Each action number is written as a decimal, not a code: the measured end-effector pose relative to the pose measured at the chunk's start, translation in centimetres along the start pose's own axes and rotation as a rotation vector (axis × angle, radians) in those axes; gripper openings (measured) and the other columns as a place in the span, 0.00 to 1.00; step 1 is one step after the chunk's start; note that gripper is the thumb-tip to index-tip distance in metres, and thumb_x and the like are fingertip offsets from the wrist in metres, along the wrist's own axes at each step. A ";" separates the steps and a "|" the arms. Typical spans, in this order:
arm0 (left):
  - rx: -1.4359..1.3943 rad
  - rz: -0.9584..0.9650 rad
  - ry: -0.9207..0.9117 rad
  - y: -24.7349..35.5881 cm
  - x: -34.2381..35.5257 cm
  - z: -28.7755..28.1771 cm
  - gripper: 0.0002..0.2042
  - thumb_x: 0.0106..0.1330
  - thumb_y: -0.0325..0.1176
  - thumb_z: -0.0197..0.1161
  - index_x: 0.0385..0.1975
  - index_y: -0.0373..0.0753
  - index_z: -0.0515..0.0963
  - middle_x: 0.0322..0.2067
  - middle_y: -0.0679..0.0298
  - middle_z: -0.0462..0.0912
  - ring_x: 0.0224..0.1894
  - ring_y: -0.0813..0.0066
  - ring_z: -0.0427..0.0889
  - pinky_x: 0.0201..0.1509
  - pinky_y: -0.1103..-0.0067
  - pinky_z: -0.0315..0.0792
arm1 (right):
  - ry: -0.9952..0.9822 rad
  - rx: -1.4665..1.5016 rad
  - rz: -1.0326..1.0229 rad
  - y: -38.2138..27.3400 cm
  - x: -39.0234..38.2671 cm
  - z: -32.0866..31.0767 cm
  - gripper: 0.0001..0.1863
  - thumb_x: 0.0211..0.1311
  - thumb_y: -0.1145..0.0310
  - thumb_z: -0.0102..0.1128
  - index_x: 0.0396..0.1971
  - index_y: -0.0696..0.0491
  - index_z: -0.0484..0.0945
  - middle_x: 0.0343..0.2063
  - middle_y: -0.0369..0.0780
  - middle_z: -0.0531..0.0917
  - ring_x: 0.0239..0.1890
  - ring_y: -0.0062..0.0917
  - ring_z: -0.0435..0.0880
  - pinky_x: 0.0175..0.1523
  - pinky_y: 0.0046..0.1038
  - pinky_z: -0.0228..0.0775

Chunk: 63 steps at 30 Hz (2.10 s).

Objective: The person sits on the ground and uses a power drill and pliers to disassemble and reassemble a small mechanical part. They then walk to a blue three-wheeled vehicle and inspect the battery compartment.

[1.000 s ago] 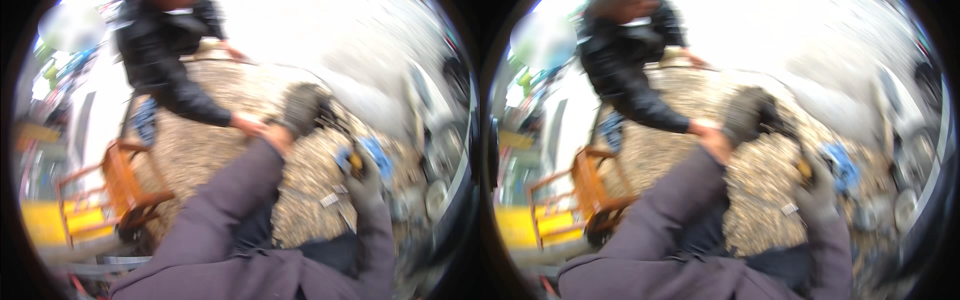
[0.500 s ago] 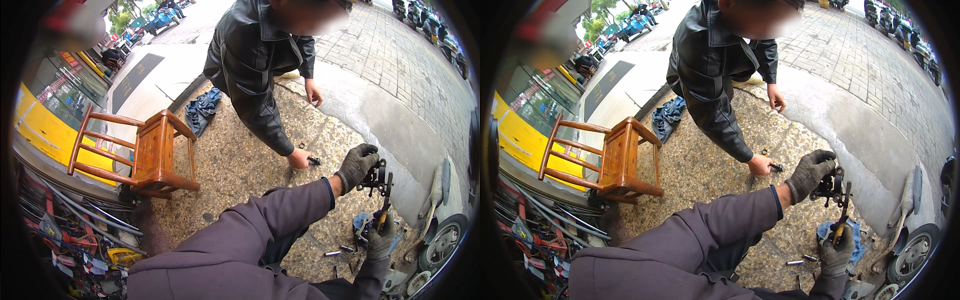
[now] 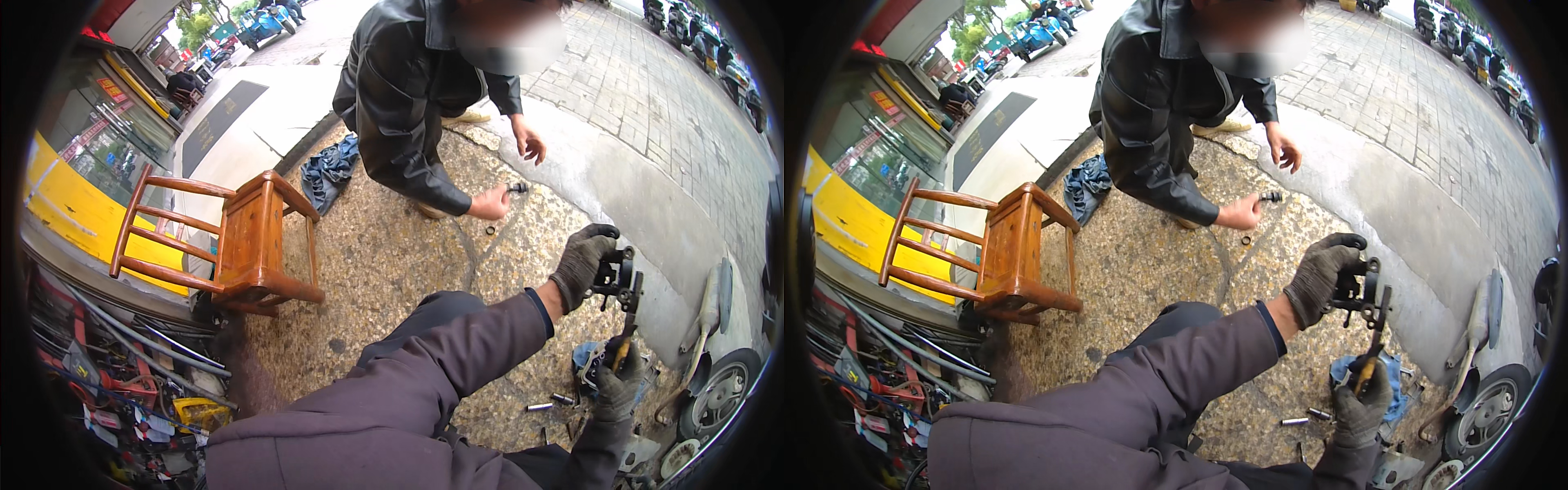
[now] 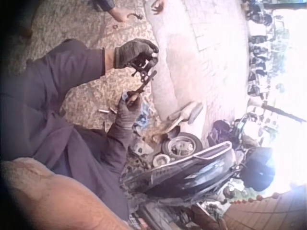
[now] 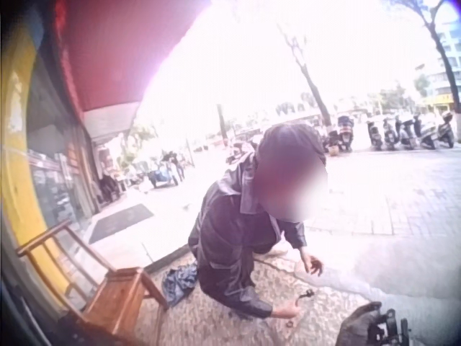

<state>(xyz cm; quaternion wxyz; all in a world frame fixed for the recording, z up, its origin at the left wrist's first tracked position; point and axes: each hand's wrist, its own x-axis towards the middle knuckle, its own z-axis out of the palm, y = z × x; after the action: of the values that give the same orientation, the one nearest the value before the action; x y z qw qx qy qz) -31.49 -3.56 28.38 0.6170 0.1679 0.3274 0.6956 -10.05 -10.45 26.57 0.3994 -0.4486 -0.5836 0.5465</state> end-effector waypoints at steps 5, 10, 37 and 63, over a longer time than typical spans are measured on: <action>0.005 -0.061 -0.003 -0.5 -0.3 -1.4 0.13 0.63 0.30 0.55 0.47 0.40 0.76 0.32 0.62 0.83 0.25 0.76 0.82 0.27 0.78 0.79 | 0.019 -0.080 -0.002 3.3 -0.4 0.0 0.22 0.39 0.74 0.60 0.41 0.57 0.75 0.36 0.34 0.75 0.39 0.21 0.74 0.47 0.24 0.67; 0.014 -0.052 -0.022 -0.6 -0.1 -1.0 0.13 0.63 0.29 0.55 0.47 0.40 0.76 0.31 0.62 0.83 0.26 0.75 0.82 0.28 0.77 0.80 | -0.044 -0.032 0.008 3.6 -0.2 -0.7 0.22 0.40 0.77 0.57 0.43 0.57 0.74 0.37 0.33 0.75 0.40 0.21 0.76 0.46 0.22 0.68; -0.035 -0.116 -0.114 0.1 1.1 -2.3 0.12 0.67 0.29 0.52 0.45 0.30 0.75 0.37 0.54 0.84 0.36 0.66 0.87 0.40 0.74 0.86 | -0.017 -0.236 -0.023 -0.8 -1.0 1.7 0.25 0.43 0.88 0.49 0.47 0.63 0.73 0.43 0.42 0.76 0.50 0.29 0.79 0.55 0.26 0.70; 0.437 -0.354 -0.343 -4.0 1.5 -1.1 0.23 0.74 0.47 0.47 0.53 0.32 0.72 0.47 0.53 0.81 0.48 0.61 0.83 0.54 0.63 0.80 | 0.037 -0.761 -0.357 0.9 -0.8 -7.8 0.25 0.43 0.78 0.69 0.47 0.56 0.81 0.43 0.46 0.79 0.45 0.37 0.83 0.48 0.30 0.79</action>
<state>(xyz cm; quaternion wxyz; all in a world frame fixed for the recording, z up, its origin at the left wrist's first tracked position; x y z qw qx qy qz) -29.47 -2.32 24.73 0.7238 0.3515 0.3844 0.4526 -2.26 -9.07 26.33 0.3041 -0.4660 -0.8049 0.2061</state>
